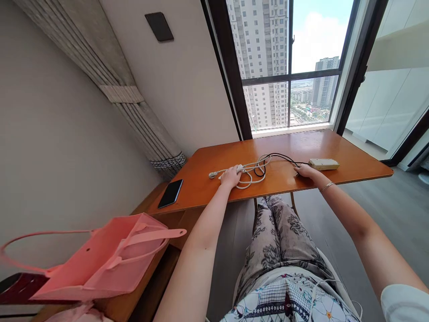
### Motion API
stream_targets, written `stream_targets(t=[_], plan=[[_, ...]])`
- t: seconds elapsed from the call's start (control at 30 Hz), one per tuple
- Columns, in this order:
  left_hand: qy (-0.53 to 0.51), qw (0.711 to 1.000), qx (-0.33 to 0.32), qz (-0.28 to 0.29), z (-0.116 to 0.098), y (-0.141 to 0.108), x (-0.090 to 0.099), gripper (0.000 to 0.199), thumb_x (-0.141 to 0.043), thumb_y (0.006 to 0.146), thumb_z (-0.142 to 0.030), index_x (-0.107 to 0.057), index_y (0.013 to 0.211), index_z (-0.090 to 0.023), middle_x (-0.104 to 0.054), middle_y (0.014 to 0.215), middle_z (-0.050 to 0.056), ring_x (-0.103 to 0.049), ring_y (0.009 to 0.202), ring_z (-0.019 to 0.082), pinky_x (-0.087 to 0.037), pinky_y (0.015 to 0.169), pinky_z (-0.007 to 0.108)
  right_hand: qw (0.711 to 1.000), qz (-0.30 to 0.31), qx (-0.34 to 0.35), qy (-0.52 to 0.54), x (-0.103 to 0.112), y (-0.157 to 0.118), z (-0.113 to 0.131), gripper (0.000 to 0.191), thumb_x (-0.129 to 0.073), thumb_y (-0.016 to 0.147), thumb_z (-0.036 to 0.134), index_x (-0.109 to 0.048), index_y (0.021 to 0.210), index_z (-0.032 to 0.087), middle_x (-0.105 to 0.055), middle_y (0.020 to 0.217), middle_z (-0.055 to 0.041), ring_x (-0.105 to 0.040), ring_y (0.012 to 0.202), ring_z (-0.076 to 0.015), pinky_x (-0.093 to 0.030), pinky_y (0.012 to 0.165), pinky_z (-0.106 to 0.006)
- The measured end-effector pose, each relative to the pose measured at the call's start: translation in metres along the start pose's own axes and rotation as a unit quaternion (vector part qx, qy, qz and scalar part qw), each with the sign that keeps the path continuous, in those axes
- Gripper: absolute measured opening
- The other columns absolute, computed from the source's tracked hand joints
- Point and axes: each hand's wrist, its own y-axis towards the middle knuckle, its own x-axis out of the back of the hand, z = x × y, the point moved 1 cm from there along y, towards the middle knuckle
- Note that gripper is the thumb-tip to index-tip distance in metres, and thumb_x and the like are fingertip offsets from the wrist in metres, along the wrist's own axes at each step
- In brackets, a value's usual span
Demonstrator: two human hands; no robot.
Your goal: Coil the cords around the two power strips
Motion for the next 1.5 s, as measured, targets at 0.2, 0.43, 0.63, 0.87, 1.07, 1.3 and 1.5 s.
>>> stream_targets(t=[0.2, 0.43, 0.63, 0.87, 1.07, 1.3, 1.5], plan=[[0.003, 1.000, -0.003, -0.002, -0.001, -0.002, 0.001, 0.052, -0.043, 0.097, -0.044, -0.050, 0.144, -0.023, -0.056, 0.146, 0.014, -0.053, 0.133, 0.034, -0.041, 0.109, 0.046, 0.989, -0.026, -0.015, -0.147, 0.008, -0.010, 0.017, 0.018, -0.069, 0.085, 0.024, -0.073, 0.097, 0.011, -0.071, 0.106, -0.0255, -0.066, 0.107, -0.0368, -0.050, 0.091, -0.049], [0.003, 1.000, -0.009, -0.003, -0.002, -0.006, 0.001, 0.053, -0.042, 0.098, -0.046, -0.050, 0.145, -0.024, -0.055, 0.148, 0.012, -0.052, 0.134, 0.033, -0.040, 0.111, 0.045, 0.971, -0.070, 0.063, -0.220, 0.000, -0.031, 0.031, 0.029, -0.050, 0.089, 0.013, -0.076, 0.103, 0.009, -0.065, 0.120, -0.0303, -0.057, 0.119, -0.0403, -0.044, 0.095, -0.054], [0.007, 1.000, -0.008, -0.007, -0.001, -0.006, -0.002, 0.054, -0.043, 0.098, -0.045, -0.049, 0.146, -0.024, -0.054, 0.149, 0.012, -0.051, 0.135, 0.033, -0.039, 0.112, 0.047, 0.959, -0.082, 0.127, -0.241, 0.004, -0.037, 0.027, 0.039, -0.045, 0.091, 0.013, -0.070, 0.120, 0.008, -0.059, 0.139, -0.0235, -0.045, 0.133, -0.0351, -0.033, 0.109, -0.050], [0.026, 0.999, -0.019, -0.042, -0.002, -0.007, -0.006, 0.052, -0.046, 0.098, -0.035, -0.050, 0.147, -0.021, -0.047, 0.155, 0.013, -0.042, 0.145, 0.029, -0.034, 0.119, 0.042, 0.939, -0.139, 0.160, -0.271, 0.013, -0.032, 0.023, 0.043, -0.040, 0.095, 0.018, -0.070, 0.125, 0.015, -0.063, 0.136, -0.0130, -0.048, 0.125, -0.0312, -0.037, 0.105, -0.043], [-0.026, 0.997, -0.050, -0.052, -0.002, -0.005, 0.001, 0.045, -0.044, 0.096, -0.022, -0.062, 0.136, -0.020, -0.059, 0.144, 0.010, -0.053, 0.136, 0.025, -0.039, 0.115, 0.037, 0.926, -0.139, 0.082, -0.341, 0.020, -0.028, 0.032, 0.040, -0.047, 0.091, 0.019, -0.066, 0.125, 0.011, -0.065, 0.128, -0.0191, -0.048, 0.120, -0.0339, -0.033, 0.098, -0.047], [-0.049, 0.996, -0.052, -0.050, -0.004, -0.006, 0.001, 0.043, -0.046, 0.093, -0.020, -0.064, 0.132, -0.015, -0.065, 0.137, 0.011, -0.060, 0.126, 0.025, -0.045, 0.109, 0.036, 0.910, -0.069, 0.058, -0.404, 0.039, -0.019, 0.033, 0.031, -0.058, 0.084, 0.019, -0.069, 0.112, 0.010, -0.069, 0.112, -0.0209, -0.051, 0.114, -0.0335, -0.031, 0.096, -0.046], [-0.058, 0.995, -0.051, -0.060, -0.005, -0.008, 0.000, 0.041, -0.049, 0.091, -0.019, -0.066, 0.129, -0.016, -0.066, 0.134, 0.011, -0.061, 0.125, 0.026, -0.046, 0.108, 0.036, 0.906, -0.072, 0.095, -0.407, 0.030, -0.030, 0.022, 0.027, -0.053, 0.090, 0.020, -0.072, 0.109, 0.013, -0.068, 0.112, -0.0195, -0.051, 0.114, -0.0315, -0.027, 0.100, -0.046]])
